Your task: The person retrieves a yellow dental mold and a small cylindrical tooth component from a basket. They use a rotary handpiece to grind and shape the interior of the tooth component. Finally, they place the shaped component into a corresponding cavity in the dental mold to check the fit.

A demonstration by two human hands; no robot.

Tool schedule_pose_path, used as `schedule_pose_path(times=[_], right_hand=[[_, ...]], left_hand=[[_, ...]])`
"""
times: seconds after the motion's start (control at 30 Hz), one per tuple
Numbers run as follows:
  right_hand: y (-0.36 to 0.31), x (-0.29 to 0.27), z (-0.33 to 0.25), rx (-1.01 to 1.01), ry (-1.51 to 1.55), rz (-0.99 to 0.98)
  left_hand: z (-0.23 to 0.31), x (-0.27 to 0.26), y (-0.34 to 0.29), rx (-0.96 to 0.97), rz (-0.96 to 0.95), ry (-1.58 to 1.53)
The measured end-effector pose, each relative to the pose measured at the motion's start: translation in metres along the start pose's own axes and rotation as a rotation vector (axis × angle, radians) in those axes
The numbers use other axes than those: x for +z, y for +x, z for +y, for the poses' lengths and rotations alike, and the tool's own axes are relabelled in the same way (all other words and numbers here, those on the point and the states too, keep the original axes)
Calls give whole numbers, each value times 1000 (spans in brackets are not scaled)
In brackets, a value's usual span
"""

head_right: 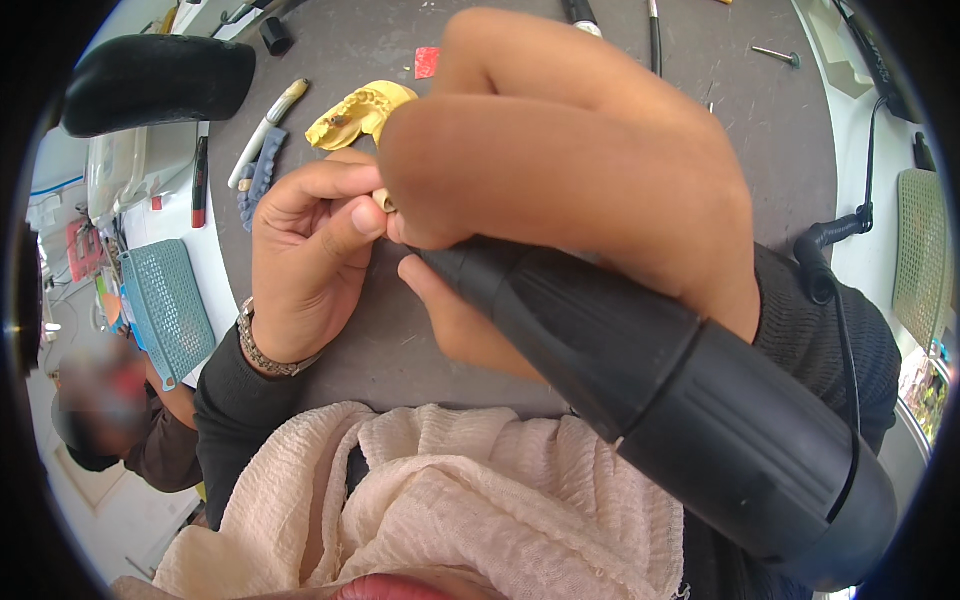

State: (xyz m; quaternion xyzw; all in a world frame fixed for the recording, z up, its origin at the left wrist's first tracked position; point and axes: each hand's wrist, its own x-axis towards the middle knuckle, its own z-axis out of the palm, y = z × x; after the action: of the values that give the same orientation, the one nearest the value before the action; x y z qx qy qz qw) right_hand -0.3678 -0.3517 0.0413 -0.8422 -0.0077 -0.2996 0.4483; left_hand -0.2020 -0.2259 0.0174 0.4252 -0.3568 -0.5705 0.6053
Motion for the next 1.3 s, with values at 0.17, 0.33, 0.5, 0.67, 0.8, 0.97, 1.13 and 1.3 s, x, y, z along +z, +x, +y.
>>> schedule_pose_path(times=[0.17,0.33,0.5,0.67,0.8,0.97,1.13,1.3], right_hand=[[0,2,1,-10,0,30],[1,1,0,-4,-12,13],[0,0,-1,-2,-32,-1],[-1,0,1,-6,-32,12],[1,-1,-1,10,-39,-12],[-1,3,1,-6,-7,27],[0,3,2,-9,9,29],[0,3,2,-11,10,33]], left_hand=[[0,0,1,7,-20,-8],[1,0,0,-12,7,-7],[1,1,1,-13,5,-4],[0,1,1,-13,1,-14],[2,1,0,-25,11,-6],[2,1,1,-24,7,-17],[1,2,0,-19,14,-3],[2,3,0,-11,24,6]])
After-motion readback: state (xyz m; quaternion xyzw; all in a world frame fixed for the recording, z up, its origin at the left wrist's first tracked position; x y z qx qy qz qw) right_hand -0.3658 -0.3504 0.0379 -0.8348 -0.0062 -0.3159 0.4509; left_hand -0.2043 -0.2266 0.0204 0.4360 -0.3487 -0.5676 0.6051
